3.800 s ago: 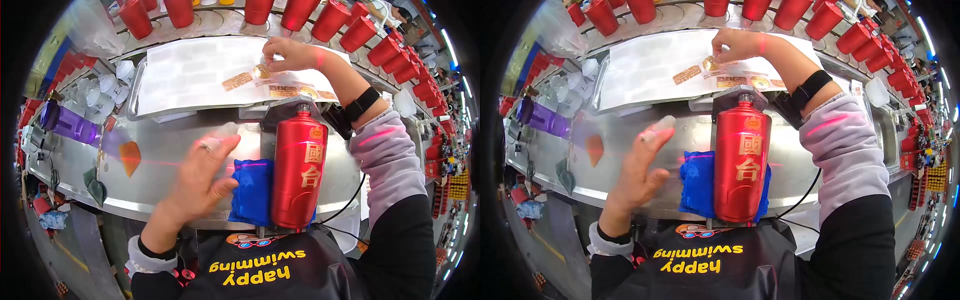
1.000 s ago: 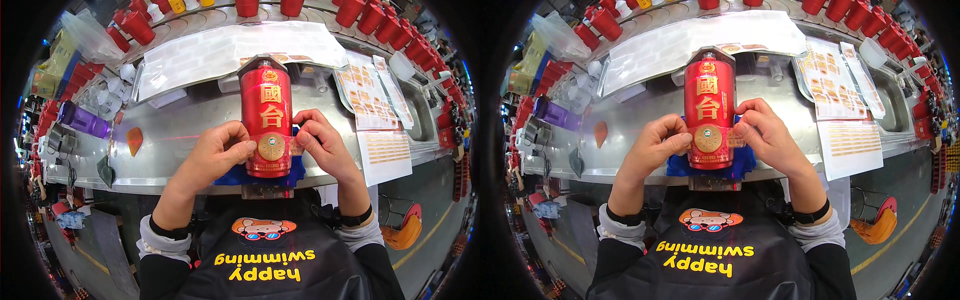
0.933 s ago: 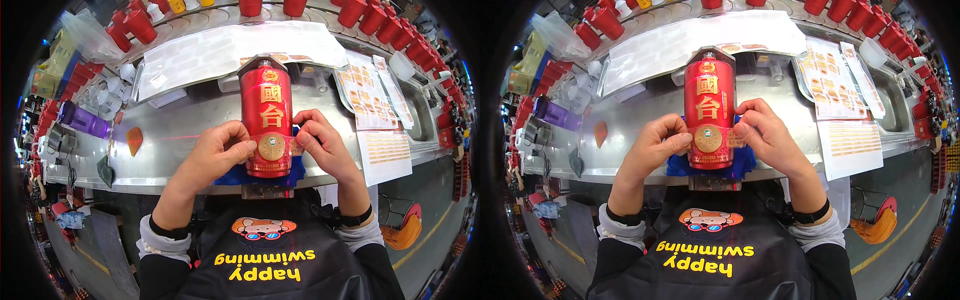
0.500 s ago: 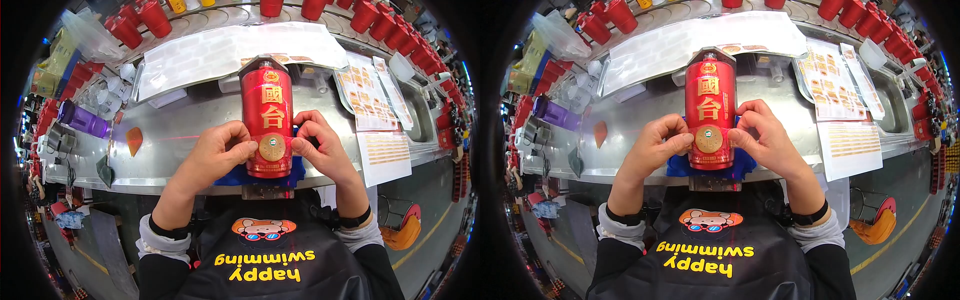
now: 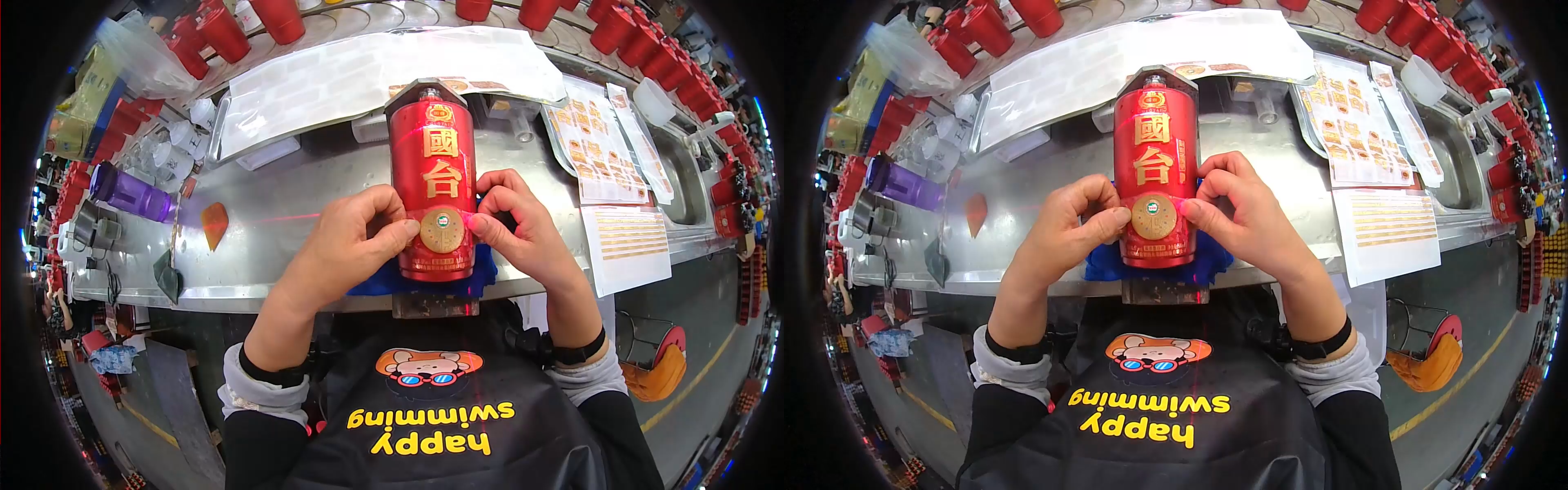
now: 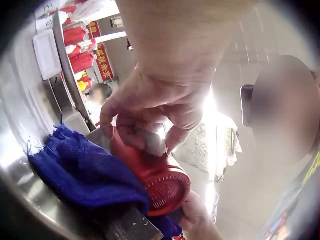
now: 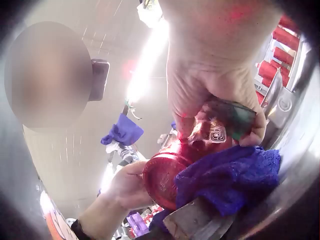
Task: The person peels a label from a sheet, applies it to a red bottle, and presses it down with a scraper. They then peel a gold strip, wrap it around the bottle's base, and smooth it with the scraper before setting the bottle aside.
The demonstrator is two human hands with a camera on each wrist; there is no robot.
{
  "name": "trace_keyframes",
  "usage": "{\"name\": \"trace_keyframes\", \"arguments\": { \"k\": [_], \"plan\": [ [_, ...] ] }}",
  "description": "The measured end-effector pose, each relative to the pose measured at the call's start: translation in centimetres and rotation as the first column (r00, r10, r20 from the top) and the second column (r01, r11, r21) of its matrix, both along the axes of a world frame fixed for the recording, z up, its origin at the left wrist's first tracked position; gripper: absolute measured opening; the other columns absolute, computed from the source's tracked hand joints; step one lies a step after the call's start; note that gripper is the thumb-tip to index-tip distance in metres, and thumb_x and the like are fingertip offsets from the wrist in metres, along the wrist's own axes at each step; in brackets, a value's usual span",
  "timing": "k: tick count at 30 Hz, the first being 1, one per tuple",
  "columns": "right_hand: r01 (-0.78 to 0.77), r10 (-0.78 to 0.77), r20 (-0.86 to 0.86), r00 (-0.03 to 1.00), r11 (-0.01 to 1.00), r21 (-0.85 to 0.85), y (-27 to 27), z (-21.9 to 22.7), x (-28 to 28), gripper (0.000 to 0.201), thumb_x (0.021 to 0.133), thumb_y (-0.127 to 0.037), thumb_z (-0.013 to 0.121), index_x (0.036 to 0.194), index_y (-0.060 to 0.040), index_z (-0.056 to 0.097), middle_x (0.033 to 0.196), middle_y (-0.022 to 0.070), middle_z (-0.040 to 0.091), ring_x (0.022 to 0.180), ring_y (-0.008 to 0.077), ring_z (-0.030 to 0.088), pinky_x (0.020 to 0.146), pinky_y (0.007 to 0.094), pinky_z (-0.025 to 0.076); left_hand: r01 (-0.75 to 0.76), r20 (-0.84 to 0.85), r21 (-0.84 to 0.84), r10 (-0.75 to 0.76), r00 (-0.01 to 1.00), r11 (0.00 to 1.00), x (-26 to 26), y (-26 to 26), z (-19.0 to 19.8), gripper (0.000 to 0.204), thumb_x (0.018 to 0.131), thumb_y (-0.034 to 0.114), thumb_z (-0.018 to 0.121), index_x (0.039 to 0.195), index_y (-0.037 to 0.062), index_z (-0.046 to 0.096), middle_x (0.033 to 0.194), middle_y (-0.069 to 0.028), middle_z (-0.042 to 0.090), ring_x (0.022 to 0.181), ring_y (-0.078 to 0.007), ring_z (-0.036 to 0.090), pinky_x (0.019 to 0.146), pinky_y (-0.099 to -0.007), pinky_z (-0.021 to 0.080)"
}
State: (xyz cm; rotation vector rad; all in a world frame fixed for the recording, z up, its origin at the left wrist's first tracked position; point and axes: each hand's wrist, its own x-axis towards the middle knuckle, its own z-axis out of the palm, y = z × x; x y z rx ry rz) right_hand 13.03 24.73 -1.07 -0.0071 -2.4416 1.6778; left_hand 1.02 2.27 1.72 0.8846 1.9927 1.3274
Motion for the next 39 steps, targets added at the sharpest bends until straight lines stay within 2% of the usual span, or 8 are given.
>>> {"name": "trace_keyframes", "arguments": {
  "k": [4, 9, 21, 27, 30, 33, 34, 39],
  "plan": [
    [-0.013, 0.014, 0.002, 1.000, 0.999, -0.030, 0.0, -0.1, -0.1, 0.025, 0.091, -0.020, 0.070, 0.082, -0.0012, 0.057, 0.110, 0.0098, 0.048, 0.093, 0.0138, 0.053, 0.078, 0.0253, 0.049, 0.004, 0.123, 0.060, -0.011, 0.992, 0.998, 0.1, 0.1, 0.3, 0.018, 0.091, 0.015, 0.065, 0.083, 0.0031, 0.054, 0.075, 0.0002, 0.058, 0.068, -0.0054, 0.051, 0.061, -0.0222, 0.042],
    [-0.030, 0.035, 0.036, 0.999, 0.992, -0.123, 0.0, 0.4, 0.0, 0.023, 0.091, -0.017, 0.069, 0.082, -0.0001, 0.057, 0.113, 0.0090, 0.047, 0.094, 0.0129, 0.054, 0.077, 0.0256, 0.053, 0.009, 0.123, 0.051, -0.015, 0.992, 0.999, 0.1, 0.1, 0.3, 0.018, 0.091, 0.015, 0.066, 0.083, 0.0031, 0.054, 0.075, -0.0004, 0.059, 0.069, -0.0057, 0.052, 0.061, -0.0221, 0.043],
    [-0.041, 0.041, 0.010, 0.999, 0.999, 0.017, 0.3, 0.4, 0.0, 0.025, 0.093, -0.021, 0.068, 0.086, 0.0004, 0.058, 0.115, 0.0105, 0.047, 0.099, 0.0166, 0.053, 0.081, 0.0287, 0.049, 0.014, 0.094, 0.030, -0.017, 0.995, 0.999, -0.1, 0.1, 0.2, 0.019, 0.091, 0.014, 0.066, 0.083, 0.0032, 0.054, 0.074, -0.0001, 0.058, 0.068, -0.0054, 0.052, 0.060, -0.0222, 0.043],
    [-0.012, 0.037, 0.107, 0.994, 0.973, -0.230, 0.1, 0.4, -0.1, 0.025, 0.094, -0.021, 0.065, 0.085, 0.0014, 0.059, 0.113, 0.0107, 0.047, 0.098, 0.0162, 0.053, 0.080, 0.0285, 0.049, 0.006, 0.066, 0.009, -0.006, 0.998, 1.000, 0.0, 0.1, 0.2, 0.019, 0.091, 0.014, 0.066, 0.082, 0.0033, 0.053, 0.074, 0.0002, 0.058, 0.068, -0.0053, 0.051, 0.060, -0.0220, 0.043],
    [-0.011, 0.023, 0.084, 0.996, 0.990, -0.142, -0.1, 0.7, 0.0, 0.028, 0.092, -0.024, 0.067, 0.084, 0.0014, 0.059, 0.111, 0.0116, 0.047, 0.097, 0.0159, 0.053, 0.080, 0.0289, 0.049, 0.003, 0.046, -0.012, -0.002, 0.999, 1.000, 0.0, 0.1, 0.2, 0.018, 0.091, 0.014, 0.066, 0.083, 0.0032, 0.054, 0.074, 0.0003, 0.058, 0.068, -0.0052, 0.051, 0.060, -0.0221, 0.043],
    [0.016, -0.008, -0.063, 0.998, 0.992, 0.124, -0.6, 0.6, 0.1, 0.031, 0.089, -0.026, 0.072, 0.083, 0.0007, 0.057, 0.109, 0.0127, 0.048, 0.093, 0.0162, 0.054, 0.078, 0.0292, 0.049, -0.007, 0.037, -0.022, 0.008, 0.999, 1.000, 0.2, 0.1, 0.4, 0.018, 0.090, 0.014, 0.067, 0.083, 0.0028, 0.054, 0.075, 0.0005, 0.058, 0.069, -0.0049, 0.050, 0.060, -0.0222, 0.043],
    [0.040, -0.040, 0.004, 0.999, 0.999, 0.027, -1.0, 0.8, 0.0, 0.034, 0.085, -0.026, 0.076, 0.081, 0.0004, 0.055, 0.108, 0.0136, 0.048, 0.087, 0.0167, 0.056, 0.075, 0.0286, 0.050, -0.013, 0.038, -0.020, 0.013, 0.999, 1.000, 0.2, 0.1, 0.5, 0.018, 0.090, 0.014, 0.067, 0.083, 0.0027, 0.054, 0.075, 0.0006, 0.058, 0.069, -0.0048, 0.050, 0.061, -0.0223, 0.043],
    [0.065, -0.065, 0.006, 0.998, 0.996, 0.055, -1.4, 1.1, 0.0, 0.034, 0.083, -0.022, 0.077, 0.081, 0.0004, 0.053, 0.108, 0.0130, 0.048, 0.084, 0.0157, 0.056, 0.073, 0.0280, 0.051, -0.013, 0.034, -0.022, 0.013, 0.999, 1.000, 0.1, 0.0, 0.3, 0.018, 0.089, 0.015, 0.068, 0.084, 0.0022, 0.055, 0.075, 0.0008, 0.058, 0.070, -0.0051, 0.051, 0.062, -0.0230, 0.043]
  ]
}}
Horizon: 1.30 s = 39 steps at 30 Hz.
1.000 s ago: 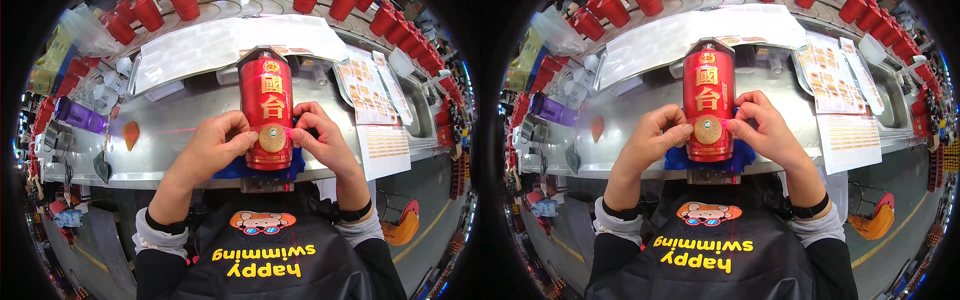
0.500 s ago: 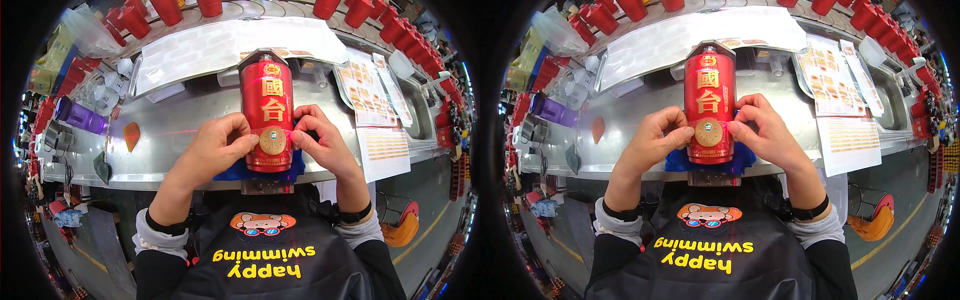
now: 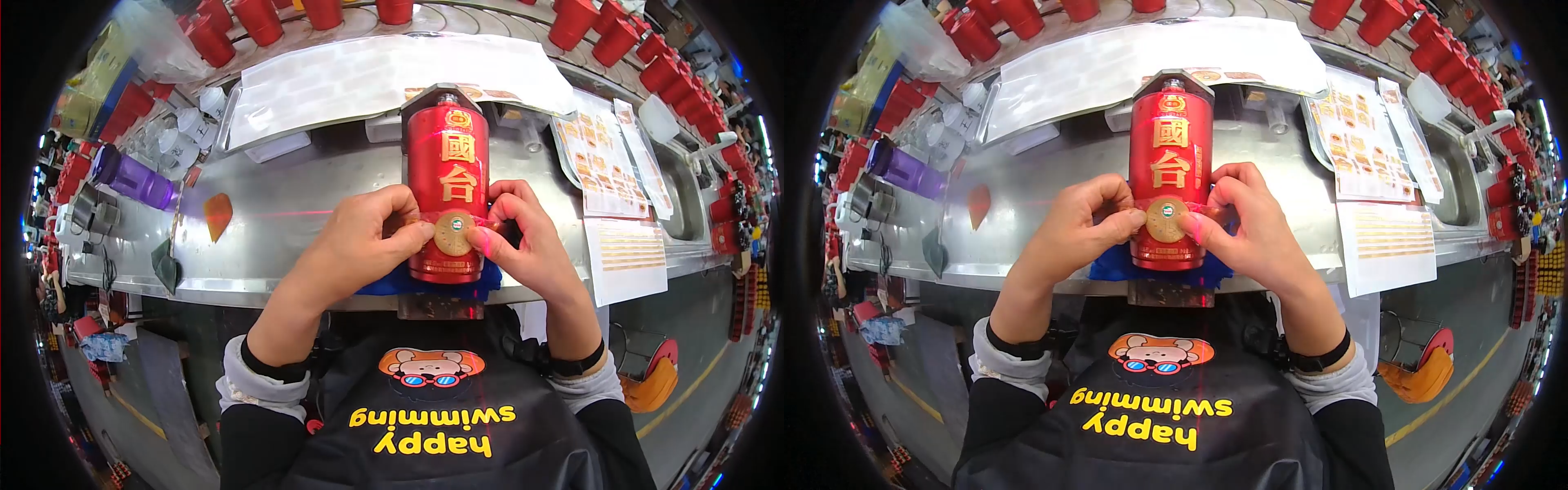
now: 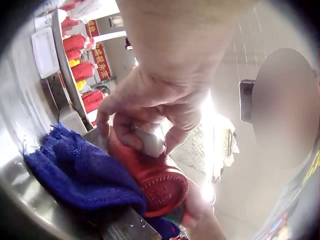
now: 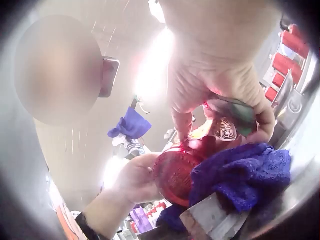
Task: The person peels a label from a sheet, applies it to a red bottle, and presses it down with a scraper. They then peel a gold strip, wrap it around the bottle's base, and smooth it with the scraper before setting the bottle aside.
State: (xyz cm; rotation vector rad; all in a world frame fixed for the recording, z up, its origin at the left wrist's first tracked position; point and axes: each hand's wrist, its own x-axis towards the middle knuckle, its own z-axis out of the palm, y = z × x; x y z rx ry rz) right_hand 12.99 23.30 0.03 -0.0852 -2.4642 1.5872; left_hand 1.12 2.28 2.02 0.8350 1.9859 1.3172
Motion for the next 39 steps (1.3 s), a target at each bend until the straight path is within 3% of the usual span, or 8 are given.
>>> {"name": "trace_keyframes", "arguments": {
  "k": [4, 10, 13, 28, 34, 37, 39],
  "plan": [
    [0.001, 0.001, 0.037, 0.999, 0.998, -0.063, -0.2, 0.3, 0.0, 0.032, 0.084, -0.021, 0.077, 0.082, -0.0001, 0.053, 0.109, 0.0121, 0.048, 0.085, 0.0136, 0.056, 0.073, 0.0277, 0.051, 0.016, 0.046, 0.038, -0.018, 0.999, 0.999, -0.4, -0.3, -0.6, 0.017, 0.089, 0.015, 0.067, 0.087, 0.0016, 0.057, 0.079, 0.0000, 0.059, 0.073, -0.0064, 0.053, 0.065, -0.0239, 0.045],
    [-0.042, 0.042, 0.017, 0.999, 0.999, -0.007, 0.4, -0.3, -0.1, 0.030, 0.085, -0.021, 0.076, 0.084, -0.0020, 0.053, 0.114, 0.0113, 0.047, 0.083, 0.0103, 0.054, 0.071, 0.0244, 0.049, 0.001, 0.310, 0.186, -0.060, 0.949, 0.982, -1.0, -1.0, -2.1, 0.015, 0.093, 0.015, 0.063, 0.095, 0.0005, 0.059, 0.087, -0.0019, 0.061, 0.081, -0.0081, 0.056, 0.073, -0.0253, 0.048],
    [-0.036, 0.041, 0.068, 0.997, 0.996, -0.080, 0.3, -0.1, 0.0, 0.031, 0.085, -0.024, 0.076, 0.084, -0.0029, 0.052, 0.117, 0.0104, 0.046, 0.084, 0.0085, 0.052, 0.071, 0.0233, 0.047, -0.009, 0.370, 0.243, -0.084, 0.925, 0.970, -1.0, -1.0, -2.5, 0.016, 0.095, 0.016, 0.061, 0.095, 0.0000, 0.059, 0.086, -0.0020, 0.061, 0.081, -0.0081, 0.057, 0.075, -0.0255, 0.048],
    [-0.033, 0.035, 0.083, 0.996, 0.999, -0.024, 0.3, 0.3, 0.0, 0.036, 0.086, -0.031, 0.076, 0.082, -0.0044, 0.052, 0.118, 0.0106, 0.047, 0.092, 0.0113, 0.048, 0.077, 0.0249, 0.044, -0.017, 0.395, 0.327, -0.120, 0.911, 0.945, -0.8, -1.0, -3.1, 0.016, 0.096, 0.016, 0.060, 0.095, 0.0007, 0.058, 0.085, -0.0014, 0.059, 0.079, -0.0083, 0.054, 0.074, -0.0251, 0.047],
    [-0.036, 0.038, 0.077, 0.996, 0.999, -0.027, 0.3, 0.2, 0.0, 0.037, 0.086, -0.032, 0.076, 0.082, -0.0043, 0.052, 0.118, 0.0113, 0.048, 0.095, 0.0124, 0.048, 0.079, 0.0259, 0.044, -0.057, 0.079, 0.195, 0.042, 0.996, 0.979, -0.7, -0.9, -3.7, 0.030, 0.089, 0.025, 0.072, 0.094, 0.0004, 0.056, 0.083, -0.0087, 0.064, 0.074, -0.0116, 0.058, 0.066, -0.0288, 0.048],
    [-0.037, 0.039, 0.072, 0.997, 0.999, -0.032, 0.3, 0.1, 0.0, 0.037, 0.086, -0.032, 0.076, 0.082, -0.0042, 0.052, 0.118, 0.0116, 0.048, 0.095, 0.0128, 0.048, 0.080, 0.0261, 0.044, -0.079, -0.005, 0.184, 0.081, 0.997, 0.980, -0.4, -0.8, -3.7, 0.036, 0.088, 0.031, 0.072, 0.097, 0.0022, 0.053, 0.089, -0.0050, 0.058, 0.084, -0.0149, 0.055, 0.076, -0.0299, 0.046],
    [-0.040, 0.042, 0.073, 0.996, 0.999, -0.030, 0.4, 0.1, -0.1, 0.037, 0.086, -0.033, 0.075, 0.083, -0.0041, 0.052, 0.118, 0.0117, 0.048, 0.096, 0.0128, 0.048, 0.080, 0.0261, 0.044, -0.081, -0.138, 0.205, 0.111, 0.984, 0.975, -0.3, -0.6, -4.4, 0.041, 0.088, 0.036, 0.073, 0.099, 0.0020, 0.052, 0.092, -0.0079, 0.057, 0.087, -0.0187, 0.056, 0.080, -0.0324, 0.046]
  ]
}}
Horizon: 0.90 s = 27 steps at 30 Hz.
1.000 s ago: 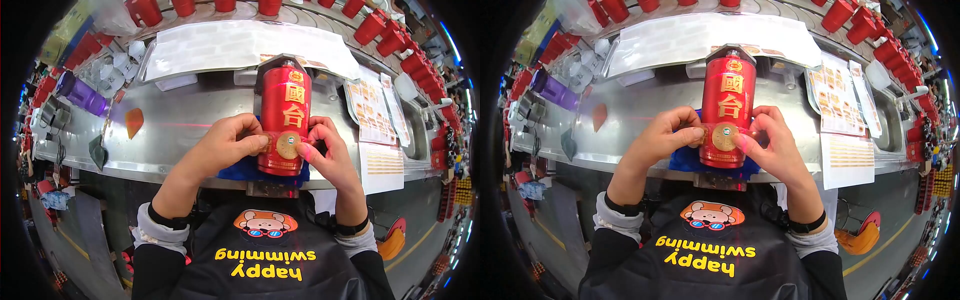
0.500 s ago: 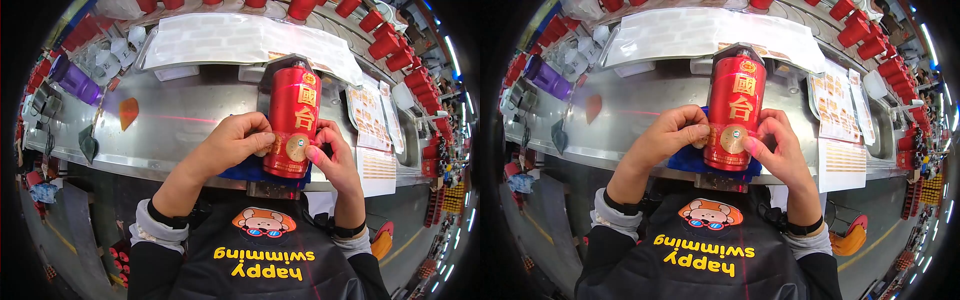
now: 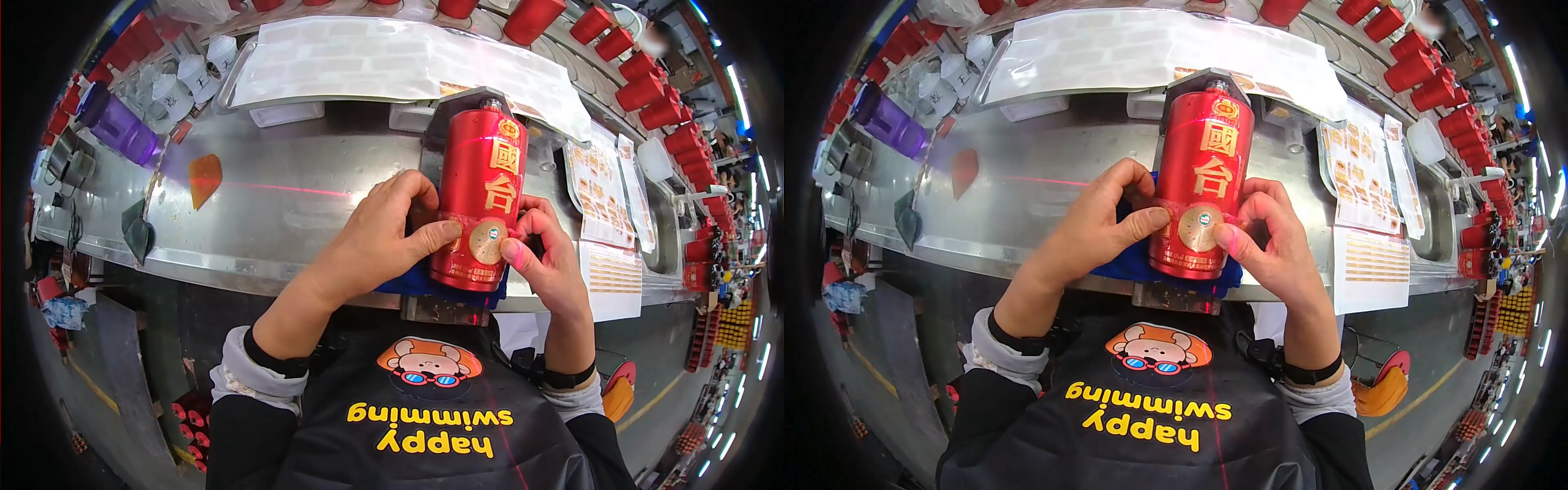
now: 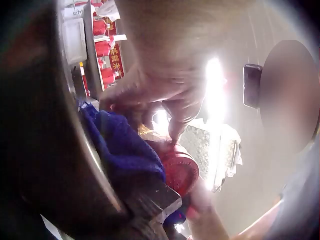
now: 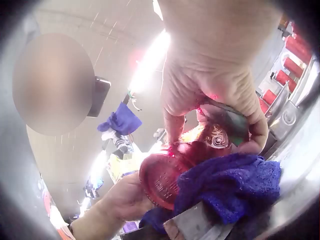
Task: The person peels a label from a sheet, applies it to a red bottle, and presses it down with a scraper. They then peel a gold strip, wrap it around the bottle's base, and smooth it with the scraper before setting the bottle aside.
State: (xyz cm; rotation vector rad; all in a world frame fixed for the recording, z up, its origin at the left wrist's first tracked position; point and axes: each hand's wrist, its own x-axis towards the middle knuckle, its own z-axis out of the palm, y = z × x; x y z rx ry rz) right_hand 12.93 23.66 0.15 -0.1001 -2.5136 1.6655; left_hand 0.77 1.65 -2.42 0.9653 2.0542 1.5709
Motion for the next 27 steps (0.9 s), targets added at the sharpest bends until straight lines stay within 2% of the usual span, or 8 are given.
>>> {"name": "trace_keyframes", "arguments": {
  "k": [4, 7, 13, 16, 19, 22, 27],
  "plan": [
    [-0.002, 0.002, 0.007, 1.000, 1.000, 0.006, 0.0, 0.1, 0.0, 0.038, 0.086, -0.034, 0.075, 0.083, -0.0041, 0.052, 0.118, 0.0115, 0.048, 0.096, 0.0128, 0.048, 0.080, 0.0259, 0.044, -0.051, -0.142, -0.025, 0.047, 0.989, 0.998, 0.2, 0.1, -1.0, 0.052, 0.087, 0.047, 0.070, 0.105, 0.0017, 0.051, 0.101, -0.0121, 0.055, 0.098, -0.0249, 0.053, 0.091, -0.0366, 0.042],
    [0.009, -0.008, 0.025, 1.000, 1.000, -0.015, -0.1, 0.2, 0.1, 0.038, 0.086, -0.034, 0.075, 0.083, -0.0041, 0.052, 0.118, 0.0113, 0.048, 0.096, 0.0126, 0.049, 0.080, 0.0258, 0.044, -0.053, -0.131, -0.063, 0.044, 0.990, 0.997, 0.4, 0.1, -1.0, 0.057, 0.088, 0.051, 0.067, 0.110, 0.0012, 0.049, 0.108, -0.0140, 0.053, 0.106, -0.0269, 0.049, 0.097, -0.0381, 0.039],
    [0.003, -0.003, -0.003, 1.000, 1.000, 0.001, 0.0, -0.1, 0.0, 0.038, 0.086, -0.034, 0.075, 0.082, -0.0040, 0.053, 0.118, 0.0110, 0.048, 0.095, 0.0121, 0.049, 0.079, 0.0253, 0.044, -0.051, -0.130, -0.053, 0.043, 0.991, 0.997, 0.5, 0.2, -1.5, 0.061, 0.090, 0.054, 0.063, 0.113, 0.0006, 0.047, 0.111, -0.0150, 0.051, 0.109, -0.0279, 0.047, 0.099, -0.0388, 0.037],
    [0.005, -0.005, 0.006, 1.000, 1.000, 0.008, 0.0, 0.1, 0.0, 0.038, 0.086, -0.034, 0.075, 0.083, -0.0041, 0.053, 0.118, 0.0112, 0.048, 0.095, 0.0123, 0.049, 0.079, 0.0254, 0.043, -0.086, -0.129, -0.008, 0.084, 0.988, 0.996, 0.8, 0.6, -1.9, 0.061, 0.089, 0.056, 0.062, 0.112, 0.0013, 0.049, 0.109, -0.0174, 0.053, 0.106, -0.0340, 0.048, 0.095, -0.0451, 0.037],
    [0.006, -0.006, 0.012, 1.000, 1.000, 0.002, -0.2, 0.3, 0.0, 0.037, 0.086, -0.034, 0.075, 0.082, -0.0041, 0.053, 0.118, 0.0114, 0.048, 0.095, 0.0126, 0.049, 0.080, 0.0258, 0.043, -0.080, -0.093, 0.019, 0.082, 0.992, 0.997, 0.7, 0.4, -2.1, 0.060, 0.091, 0.056, 0.059, 0.114, 0.0020, 0.049, 0.111, -0.0185, 0.054, 0.107, -0.0343, 0.049, 0.097, -0.0444, 0.036],
    [0.003, -0.003, 0.004, 1.000, 1.000, 0.006, -0.1, 0.3, 0.0, 0.037, 0.087, -0.034, 0.075, 0.082, -0.0041, 0.053, 0.119, 0.0117, 0.048, 0.095, 0.0128, 0.049, 0.080, 0.0260, 0.043, -0.113, -0.210, -0.016, 0.107, 0.972, 0.993, 1.2, 0.4, -2.5, 0.062, 0.097, 0.054, 0.051, 0.126, -0.0001, 0.045, 0.120, -0.0175, 0.051, 0.116, -0.0304, 0.047, 0.103, -0.0408, 0.034],
    [-0.004, 0.004, 0.004, 1.000, 1.000, 0.019, 0.0, 0.1, 0.0, 0.037, 0.087, -0.033, 0.075, 0.082, -0.0040, 0.053, 0.119, 0.0119, 0.048, 0.095, 0.0127, 0.048, 0.080, 0.0257, 0.043, -0.108, -0.230, -0.045, 0.095, 0.969, 0.993, 1.3, 0.6, -2.4, 0.070, 0.097, 0.056, 0.048, 0.138, -0.0003, 0.040, 0.129, -0.0196, 0.049, 0.122, -0.0325, 0.045, 0.107, -0.0422, 0.031]
  ]
}}
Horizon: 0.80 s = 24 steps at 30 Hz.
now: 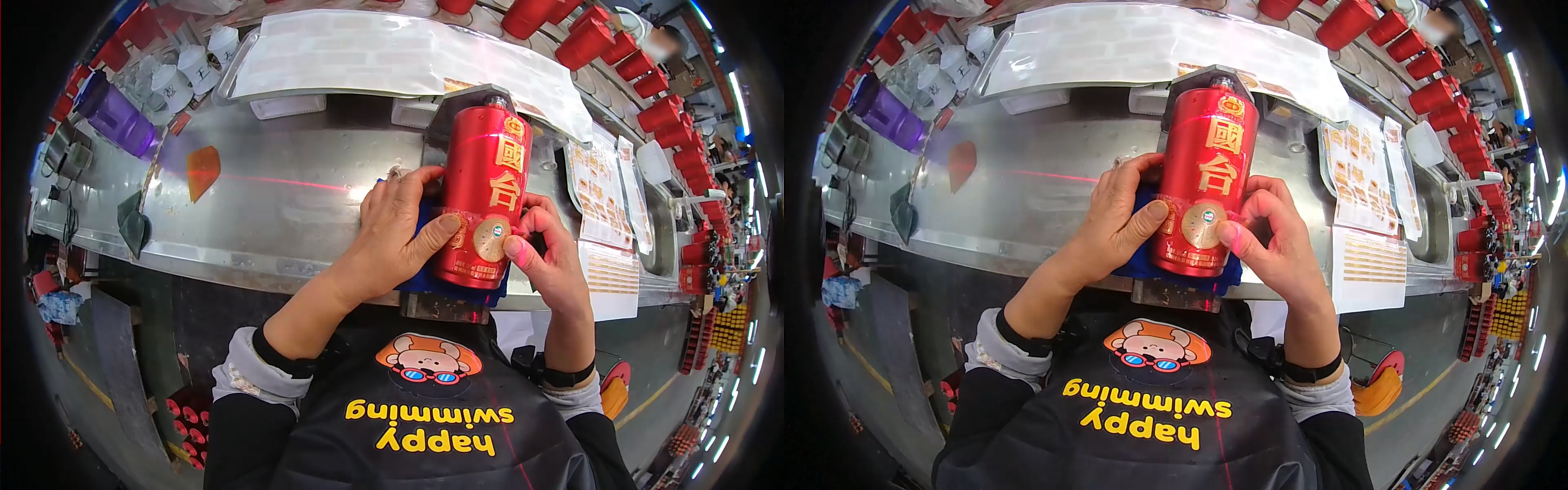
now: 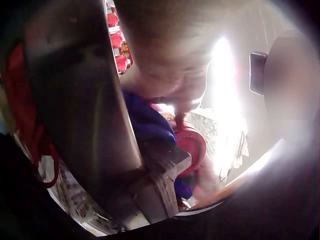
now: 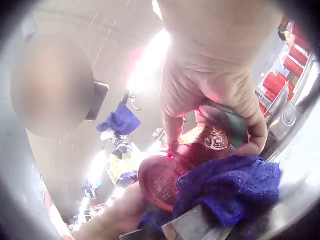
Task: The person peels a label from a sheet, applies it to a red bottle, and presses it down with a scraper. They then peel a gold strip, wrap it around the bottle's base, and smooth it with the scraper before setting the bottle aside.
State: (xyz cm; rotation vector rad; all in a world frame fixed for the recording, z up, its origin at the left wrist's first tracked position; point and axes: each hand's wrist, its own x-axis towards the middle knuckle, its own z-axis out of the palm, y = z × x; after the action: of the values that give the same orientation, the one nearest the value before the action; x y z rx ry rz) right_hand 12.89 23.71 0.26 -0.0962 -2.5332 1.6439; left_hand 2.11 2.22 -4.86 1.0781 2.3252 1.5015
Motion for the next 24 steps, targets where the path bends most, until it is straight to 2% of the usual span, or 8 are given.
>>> {"name": "trace_keyframes", "arguments": {
  "k": [4, 13, 16, 19, 22, 24],
  "plan": [
    [-0.001, 0.001, 0.009, 1.000, 1.000, 0.002, -0.06, 0.15, -0.05, 0.037, 0.087, -0.033, 0.075, 0.082, -0.0039, 0.053, 0.118, 0.0117, 0.049, 0.095, 0.0126, 0.048, 0.079, 0.0258, 0.043, -0.021, 0.014, 0.053, 0.020, 1.000, 0.998, 0.04, 0.35, -0.36, 0.073, 0.094, 0.061, 0.049, 0.136, 0.0026, 0.042, 0.121, -0.0223, 0.052, 0.114, -0.0351, 0.046, 0.102, -0.0471, 0.029],
    [-0.006, 0.006, -0.010, 1.000, 1.000, 0.005, -0.04, 0.06, -0.09, 0.037, 0.087, -0.034, 0.075, 0.082, -0.0039, 0.053, 0.118, 0.0116, 0.049, 0.096, 0.0126, 0.048, 0.080, 0.0258, 0.043, -0.045, 0.000, 0.049, 0.045, 0.999, 0.998, 0.20, 0.57, -0.29, 0.073, 0.093, 0.061, 0.050, 0.136, 0.0025, 0.042, 0.121, -0.0233, 0.052, 0.113, -0.0361, 0.046, 0.102, -0.0476, 0.029],
    [-0.005, 0.005, -0.005, 1.000, 1.000, 0.011, -0.10, 0.13, -0.11, 0.038, 0.086, -0.034, 0.075, 0.082, -0.0039, 0.053, 0.118, 0.0117, 0.049, 0.096, 0.0127, 0.048, 0.080, 0.0258, 0.043, -0.048, 0.036, 0.058, 0.046, 0.998, 0.997, 0.16, 0.66, -0.21, 0.073, 0.093, 0.061, 0.050, 0.135, 0.0023, 0.043, 0.122, -0.0237, 0.052, 0.112, -0.0363, 0.047, 0.102, -0.0475, 0.030],
    [0.004, -0.004, 0.003, 1.000, 1.000, -0.010, -0.23, 0.14, -0.05, 0.038, 0.087, -0.035, 0.075, 0.082, -0.0038, 0.053, 0.118, 0.0116, 0.049, 0.096, 0.0125, 0.048, 0.080, 0.0256, 0.043, -0.017, 0.155, 0.165, -0.009, 0.988, 0.986, -0.32, 0.59, -0.78, 0.071, 0.094, 0.060, 0.049, 0.135, 0.0021, 0.043, 0.121, -0.0234, 0.053, 0.112, -0.0366, 0.047, 0.102, -0.0476, 0.030],
    [0.004, -0.004, 0.007, 1.000, 1.000, -0.008, -0.18, 0.09, -0.04, 0.039, 0.087, -0.035, 0.075, 0.082, -0.0038, 0.052, 0.119, 0.0115, 0.048, 0.095, 0.0122, 0.048, 0.079, 0.0253, 0.043, -0.062, 0.037, 0.091, 0.059, 0.998, 0.994, 0.07, 0.85, -0.75, 0.070, 0.095, 0.059, 0.049, 0.135, 0.0020, 0.044, 0.120, -0.0230, 0.054, 0.113, -0.0371, 0.047, 0.102, -0.0486, 0.030],
    [0.001, -0.001, 0.007, 1.000, 1.000, -0.002, -0.15, 0.09, -0.08, 0.039, 0.087, -0.035, 0.075, 0.082, -0.0039, 0.052, 0.119, 0.0115, 0.048, 0.095, 0.0120, 0.048, 0.078, 0.0252, 0.043, -0.063, 0.037, 0.079, 0.061, 0.997, 0.995, 0.09, 0.88, -0.66, 0.070, 0.095, 0.059, 0.049, 0.135, 0.0015, 0.044, 0.122, -0.0237, 0.053, 0.114, -0.0382, 0.046, 0.103, -0.0495, 0.029]
  ]
}}
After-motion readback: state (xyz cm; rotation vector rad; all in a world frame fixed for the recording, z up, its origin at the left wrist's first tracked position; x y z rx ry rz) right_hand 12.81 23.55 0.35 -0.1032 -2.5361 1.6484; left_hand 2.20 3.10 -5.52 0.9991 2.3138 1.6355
